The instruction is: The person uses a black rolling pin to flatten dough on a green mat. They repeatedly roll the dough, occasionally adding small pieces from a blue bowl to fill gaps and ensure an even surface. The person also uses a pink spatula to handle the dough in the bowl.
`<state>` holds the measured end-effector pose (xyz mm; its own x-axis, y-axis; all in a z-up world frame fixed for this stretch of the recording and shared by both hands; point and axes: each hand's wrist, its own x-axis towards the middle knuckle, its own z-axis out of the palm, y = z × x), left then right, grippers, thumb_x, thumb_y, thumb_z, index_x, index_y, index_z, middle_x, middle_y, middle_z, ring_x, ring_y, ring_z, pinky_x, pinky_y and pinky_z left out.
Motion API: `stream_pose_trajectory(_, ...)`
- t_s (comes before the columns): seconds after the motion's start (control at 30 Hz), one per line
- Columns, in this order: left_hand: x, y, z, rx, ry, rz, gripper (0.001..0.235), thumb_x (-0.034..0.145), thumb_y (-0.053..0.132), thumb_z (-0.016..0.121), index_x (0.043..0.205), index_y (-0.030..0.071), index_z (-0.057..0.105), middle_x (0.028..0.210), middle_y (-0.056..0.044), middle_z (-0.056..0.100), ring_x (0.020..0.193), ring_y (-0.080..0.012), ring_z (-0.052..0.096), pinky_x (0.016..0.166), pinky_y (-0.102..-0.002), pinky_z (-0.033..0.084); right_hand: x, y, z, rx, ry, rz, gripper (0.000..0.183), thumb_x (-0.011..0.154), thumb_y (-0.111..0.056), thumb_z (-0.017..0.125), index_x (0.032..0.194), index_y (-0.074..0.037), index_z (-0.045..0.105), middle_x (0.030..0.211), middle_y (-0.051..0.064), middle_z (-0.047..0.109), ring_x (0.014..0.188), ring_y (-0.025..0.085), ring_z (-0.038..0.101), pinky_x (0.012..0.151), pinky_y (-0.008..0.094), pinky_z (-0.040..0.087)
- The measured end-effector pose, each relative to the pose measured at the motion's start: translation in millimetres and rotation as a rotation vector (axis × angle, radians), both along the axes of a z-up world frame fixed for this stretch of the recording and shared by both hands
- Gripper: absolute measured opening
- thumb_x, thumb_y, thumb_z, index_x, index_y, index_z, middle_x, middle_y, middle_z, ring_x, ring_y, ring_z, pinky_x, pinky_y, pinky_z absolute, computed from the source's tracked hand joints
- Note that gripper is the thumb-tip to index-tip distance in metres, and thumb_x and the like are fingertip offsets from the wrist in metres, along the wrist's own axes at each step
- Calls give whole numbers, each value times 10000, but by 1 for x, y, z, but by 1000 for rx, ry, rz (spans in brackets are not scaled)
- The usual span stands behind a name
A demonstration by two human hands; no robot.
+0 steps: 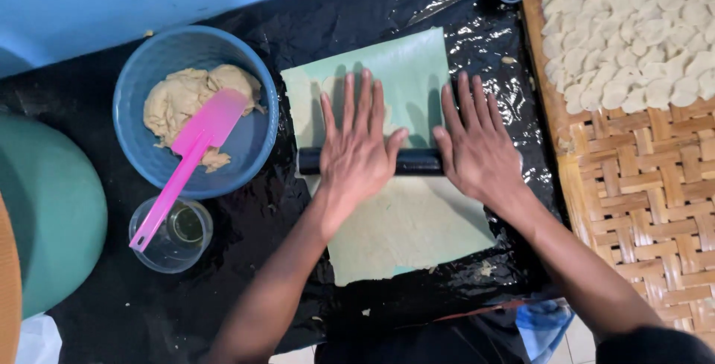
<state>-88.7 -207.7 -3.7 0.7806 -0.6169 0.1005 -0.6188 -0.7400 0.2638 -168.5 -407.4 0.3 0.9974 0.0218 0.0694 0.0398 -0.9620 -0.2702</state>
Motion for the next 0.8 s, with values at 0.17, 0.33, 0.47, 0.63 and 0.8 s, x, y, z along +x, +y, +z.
stream_pose_trajectory(0.17,-32,12,4,-66,27,-12,803,1032,469,505,1573,-91,311,1677,-272,198,1576,-409,156,1240,-659,78,-30,14,-5,-60,-24,-35,680,1076,-392,369,1580,62,326,1648,300,283,1544,420,243,1250,503,197)
stream_pose_trajectory(0.33,-93,46,2,-154,58,-65,778,989,374,597,1546,-104,339,1634,-295,281,1542,-415,243,1215,-661,163,-80,30,-7,-35,-13,-38,756,1021,-444,452,1557,76,334,1631,276,325,1535,396,286,1241,502,228)
stream_pose_trajectory(0.47,-109,63,-9,-205,-45,-57,576,991,101,597,1537,17,432,1606,-219,430,1541,-377,381,1268,-564,302,-85,34,-1,41,-47,-67,742,995,-434,533,1535,52,379,1604,264,376,1513,393,329,1225,492,273)
stream_pose_trajectory(0.63,-90,49,-3,-211,-24,-38,575,988,80,581,1535,-23,436,1583,-216,460,1515,-370,414,1256,-542,328,-89,37,-15,89,-75,-82,635,1039,-373,545,1533,8,425,1595,235,425,1531,375,370,1261,477,305)
stream_pose_trajectory(0.8,-49,19,-7,-141,59,-4,727,1015,373,558,1519,-121,384,1604,-284,378,1527,-388,322,1240,-567,235,-50,24,-19,-53,-14,-41,719,1006,-379,530,1526,101,398,1585,247,445,1512,371,374,1232,505,287)
